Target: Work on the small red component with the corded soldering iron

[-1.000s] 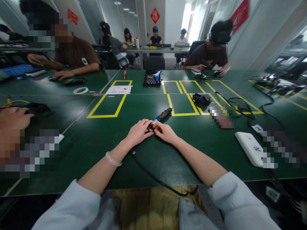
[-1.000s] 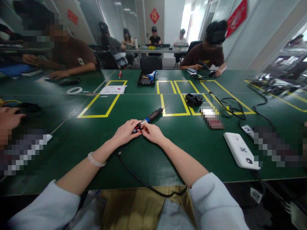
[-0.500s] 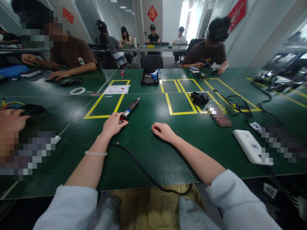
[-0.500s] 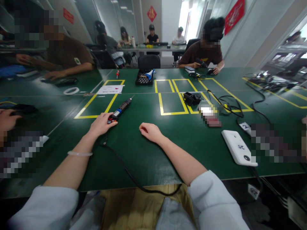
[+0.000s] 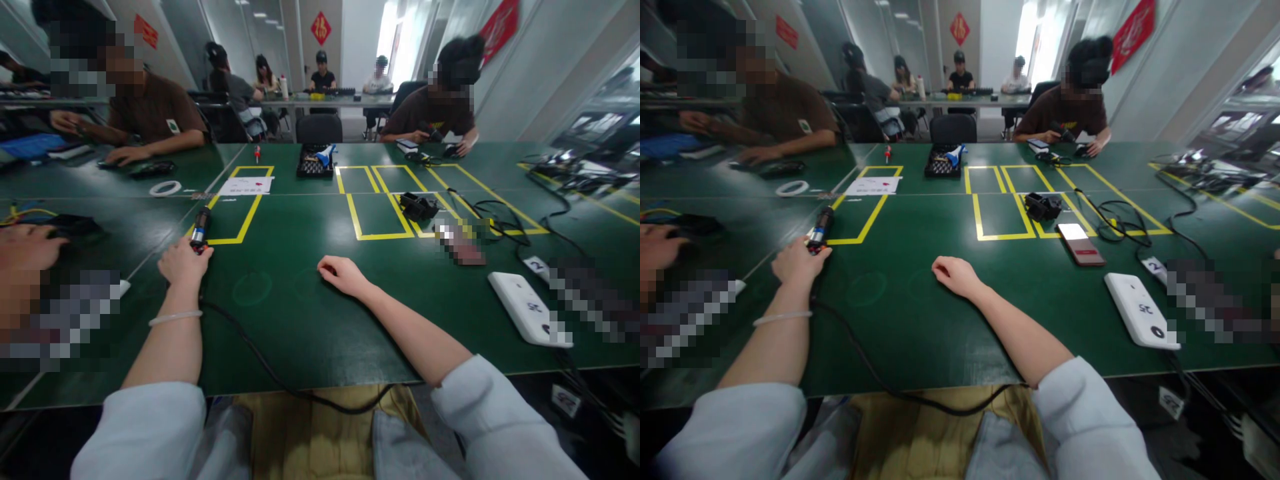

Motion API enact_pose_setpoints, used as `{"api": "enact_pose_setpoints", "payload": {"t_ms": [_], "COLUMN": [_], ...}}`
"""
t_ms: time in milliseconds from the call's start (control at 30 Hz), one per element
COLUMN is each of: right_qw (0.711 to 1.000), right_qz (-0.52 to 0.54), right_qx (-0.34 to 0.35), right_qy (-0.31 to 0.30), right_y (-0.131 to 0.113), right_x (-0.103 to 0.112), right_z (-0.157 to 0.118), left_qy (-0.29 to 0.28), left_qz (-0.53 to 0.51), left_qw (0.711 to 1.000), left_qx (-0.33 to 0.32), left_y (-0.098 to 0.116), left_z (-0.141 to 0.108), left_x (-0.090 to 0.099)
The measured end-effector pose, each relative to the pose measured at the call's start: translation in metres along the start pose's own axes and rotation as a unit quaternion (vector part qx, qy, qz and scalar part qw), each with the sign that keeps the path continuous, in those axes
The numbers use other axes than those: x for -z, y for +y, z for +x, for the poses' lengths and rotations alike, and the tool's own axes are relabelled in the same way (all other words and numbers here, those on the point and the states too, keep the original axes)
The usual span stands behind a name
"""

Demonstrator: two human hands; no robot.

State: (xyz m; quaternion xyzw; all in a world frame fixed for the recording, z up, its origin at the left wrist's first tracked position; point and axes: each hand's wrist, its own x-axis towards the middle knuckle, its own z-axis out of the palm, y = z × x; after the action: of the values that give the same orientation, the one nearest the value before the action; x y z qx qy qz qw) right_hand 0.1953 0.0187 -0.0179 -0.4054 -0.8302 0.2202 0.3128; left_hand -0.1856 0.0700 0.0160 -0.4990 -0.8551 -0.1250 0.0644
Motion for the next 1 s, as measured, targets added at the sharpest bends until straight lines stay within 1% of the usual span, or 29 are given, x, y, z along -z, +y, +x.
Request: {"api": "enact_pose_setpoints", "payload": {"t_ms": [133, 233, 333, 367, 400, 433, 467, 533, 567, 633, 733, 800, 867, 1000], "right_qw": [1.0, 1.0, 1.0, 1.0, 1.0, 1.0, 1.0, 1.0, 1.0, 1.0, 1.0, 0.999, 0.999, 0.999], "right_qz": [-0.002, -0.003, -0.004, -0.004, -0.004, -0.005, -0.005, -0.007, -0.008, -0.004, 0.017, 0.034, 0.042, 0.017], "right_qx": [-0.003, -0.003, -0.002, -0.001, 0.0, 0.002, 0.003, 0.003, 0.003, 0.0, -0.006, -0.004, 0.004, 0.019], "right_qy": [-0.002, -0.004, -0.004, -0.003, -0.003, -0.003, -0.004, -0.005, -0.005, -0.005, -0.007, -0.01, -0.019, -0.028], "right_y": [0.001, 0.001, 0.001, 0.0, 0.0, 0.0, 0.0, -0.001, -0.001, -0.002, -0.001, 0.0, 0.0, -0.003], "right_x": [0.0, -0.001, -0.001, -0.001, -0.001, -0.001, -0.001, -0.001, -0.001, -0.001, -0.002, -0.003, -0.004, -0.006], "right_z": [0.0, 0.001, 0.001, 0.001, 0.0, 0.0, 0.0, 0.0, 0.0, 0.0, -0.001, -0.001, -0.001, 0.0], "left_qy": [-0.004, 0.0, 0.046, 0.057, 0.054, 0.036, 0.002, -0.092, -0.139, -0.22, -0.31, -0.349, -0.374, -0.391], "left_qz": [-0.022, -0.024, -0.044, -0.073, -0.121, -0.185, -0.257, -0.38, -0.417, -0.444, -0.439, -0.431, -0.428, -0.431], "left_qw": [0.999, 0.999, 0.998, 0.995, 0.989, 0.977, 0.957, 0.902, 0.875, 0.835, 0.789, 0.764, 0.747, 0.724], "left_qx": [0.027, 0.022, -0.016, -0.04, -0.069, -0.101, -0.132, -0.184, -0.202, -0.237, -0.298, -0.329, -0.344, -0.372], "left_y": [0.001, 0.002, 0.008, 0.013, 0.019, 0.028, 0.037, 0.058, 0.069, 0.087, 0.106, 0.113, 0.117, 0.122], "left_z": [0.001, -0.001, -0.006, -0.009, -0.013, -0.018, -0.024, -0.039, -0.048, -0.066, -0.09, -0.103, -0.112, -0.123], "left_x": [0.001, 0.003, 0.005, 0.005, 0.004, 0.004, 0.003, 0.002, 0.002, 0.003, 0.005, 0.004, 0.002, -0.001]}}
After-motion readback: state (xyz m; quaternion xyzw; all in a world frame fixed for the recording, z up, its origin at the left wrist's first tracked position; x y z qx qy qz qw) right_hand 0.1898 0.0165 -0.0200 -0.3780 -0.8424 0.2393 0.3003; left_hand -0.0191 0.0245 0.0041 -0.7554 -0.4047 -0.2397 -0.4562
